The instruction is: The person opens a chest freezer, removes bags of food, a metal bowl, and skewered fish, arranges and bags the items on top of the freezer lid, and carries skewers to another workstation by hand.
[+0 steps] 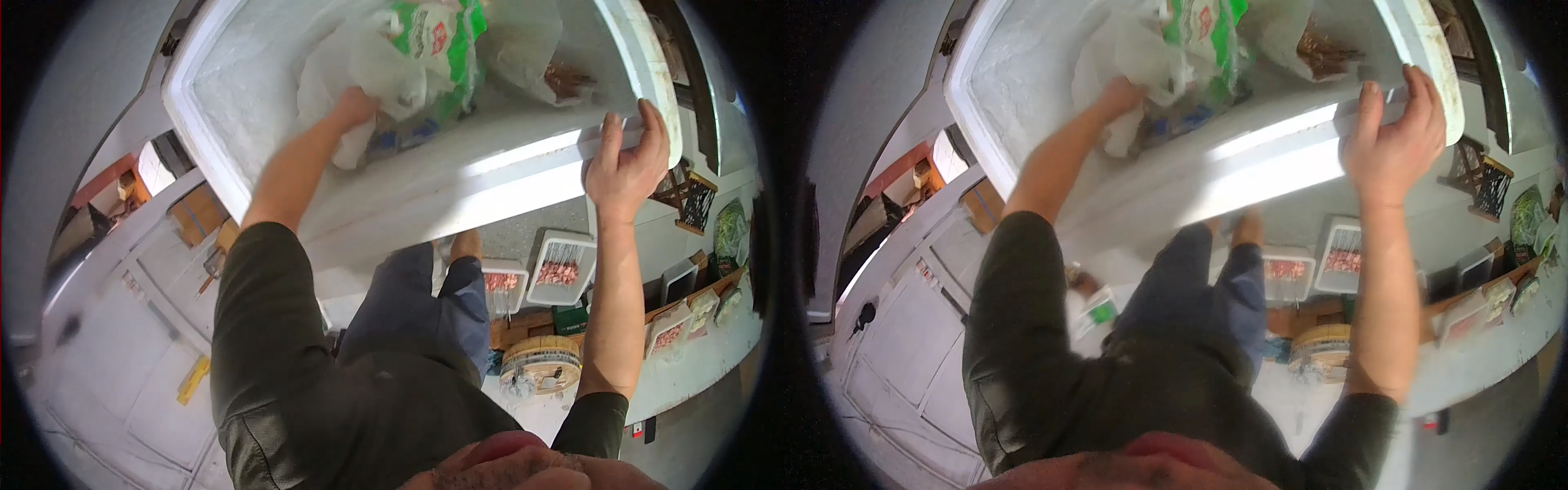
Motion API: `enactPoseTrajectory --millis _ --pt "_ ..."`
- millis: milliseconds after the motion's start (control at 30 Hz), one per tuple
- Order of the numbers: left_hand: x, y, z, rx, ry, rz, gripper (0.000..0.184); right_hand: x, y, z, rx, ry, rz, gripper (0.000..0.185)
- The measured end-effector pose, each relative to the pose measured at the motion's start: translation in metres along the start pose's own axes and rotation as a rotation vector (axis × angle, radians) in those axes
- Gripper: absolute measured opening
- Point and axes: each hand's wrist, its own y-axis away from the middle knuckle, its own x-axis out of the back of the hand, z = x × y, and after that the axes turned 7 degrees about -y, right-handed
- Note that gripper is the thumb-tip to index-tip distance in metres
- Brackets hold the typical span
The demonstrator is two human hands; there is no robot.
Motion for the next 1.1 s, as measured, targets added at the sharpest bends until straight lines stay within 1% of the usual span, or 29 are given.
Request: enactPoseTrajectory --millis 33,100,200,300,367,400,500,600,800,900,1000,1100 --pt "0.033 0.010 0.004 0.127 0.109 -0.042 0.044 0.001 0.000 0.000 -0.008 -0.011 -0.006 0.041" --pt "0.068 0.010 -0.009 0.292 0.496 -0.136 0.046 -0.003 0.002 0.011 0.015 -0.058 0.003 0.041" --pt "0.120 0.018 -0.009 0.275 0.499 -0.088 0.034 -0.003 0.001 0.007 0.014 -0.014 0.012 0.041" --pt "0.138 0.016 -0.020 0.229 0.523 -0.173 0.043 -0.005 0.001 0.009 0.005 -0.034 0.020 0.040" --pt "0.147 0.019 -0.018 0.259 0.539 -0.184 0.043 -0.005 0.002 0.010 0.009 -0.034 0.020 0.040" --pt "0.151 0.021 -0.015 0.272 0.547 -0.189 0.043 -0.005 0.002 0.009 0.013 -0.028 0.024 0.040" --pt "0.156 0.029 -0.013 0.224 0.628 -0.170 0.032 -0.003 0.001 0.009 0.007 -0.042 0.014 0.040" --pt "0.155 0.022 -0.018 0.238 0.496 -0.192 0.035 -0.004 0.002 0.008 0.011 -0.031 0.023 0.040" --pt "0.163 0.030 -0.013 0.185 0.450 -0.139 0.038 -0.003 0.000 0.006 0.017 -0.009 0.022 0.040" --pt "0.156 0.023 -0.017 0.218 0.417 -0.129 0.037 -0.004 0.001 0.006 0.018 -0.021 0.025 0.040" --pt "0.156 0.021 -0.021 0.228 0.572 -0.127 0.038 -0.004 0.001 0.007 0.036 -0.023 0.036 0.040" --pt "0.174 0.026 -0.024 0.263 0.579 -0.223 0.045 -0.005 0.000 0.006 0.037 -0.021 0.038 0.040"
